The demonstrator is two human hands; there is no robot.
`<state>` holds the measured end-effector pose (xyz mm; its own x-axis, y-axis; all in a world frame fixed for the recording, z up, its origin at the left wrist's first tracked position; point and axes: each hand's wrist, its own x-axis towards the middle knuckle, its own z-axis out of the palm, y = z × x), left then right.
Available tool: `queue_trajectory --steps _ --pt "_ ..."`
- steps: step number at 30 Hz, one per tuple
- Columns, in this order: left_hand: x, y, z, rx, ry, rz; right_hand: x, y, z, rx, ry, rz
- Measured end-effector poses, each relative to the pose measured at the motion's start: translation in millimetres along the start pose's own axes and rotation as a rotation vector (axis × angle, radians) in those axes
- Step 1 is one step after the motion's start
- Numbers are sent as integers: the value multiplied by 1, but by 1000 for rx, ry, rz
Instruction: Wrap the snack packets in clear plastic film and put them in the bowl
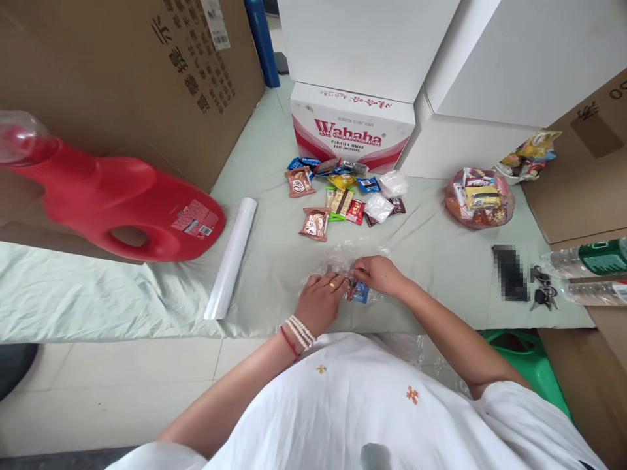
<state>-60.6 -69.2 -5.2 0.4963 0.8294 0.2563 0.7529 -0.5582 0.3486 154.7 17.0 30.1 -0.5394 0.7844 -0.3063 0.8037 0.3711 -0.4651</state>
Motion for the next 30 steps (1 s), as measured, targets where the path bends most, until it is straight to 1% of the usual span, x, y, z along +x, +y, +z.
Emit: queue_trajectory --steps 2,4,5,6,8,10,13,15,17,19,21,22,24,26,27,28,30 --pt "9 2 8 23 -74 -22 8 6 -9 -38 67 -21" --pt "13 1 13 34 -87 -30 24 14 -15 -91 183 -103" --pt "13 0 14 36 -82 -31 33 17 -15 -113 225 -154" --pt "13 0 15 39 -74 -31 43 20 -14 -131 238 -203" --pt "12 0 15 47 -55 -39 60 22 -10 -160 198 -251" --pt "11 2 14 55 -38 -49 70 20 -8 -175 127 -237" --pt "11 4 16 62 -31 -57 65 13 -16 -137 49 -205" --pt "11 5 18 68 -31 -61 48 7 -23 -105 60 -183" --pt "11 5 19 73 -32 -64 26 0 -23 -86 70 -180" --pt "12 5 21 64 -38 -67 2 -8 -11 -60 40 -204" --pt "11 2 22 20 -44 -72 -17 -15 15 -25 26 -216" --pt "9 -1 22 -19 -42 -77 -25 -17 30 -9 51 -213" --pt "4 -11 21 -137 -26 -81 -35 -19 59 20 145 -209" --pt "-2 -25 18 -312 6 -110 -40 -19 79 47 226 -215" --pt "-4 -33 15 -402 36 -158 -41 -19 85 60 245 -216" --pt "-4 -40 12 -475 80 -240 -41 -18 88 72 252 -213" --pt "0 -55 7 -532 184 -448 -41 -18 87 103 243 -204"
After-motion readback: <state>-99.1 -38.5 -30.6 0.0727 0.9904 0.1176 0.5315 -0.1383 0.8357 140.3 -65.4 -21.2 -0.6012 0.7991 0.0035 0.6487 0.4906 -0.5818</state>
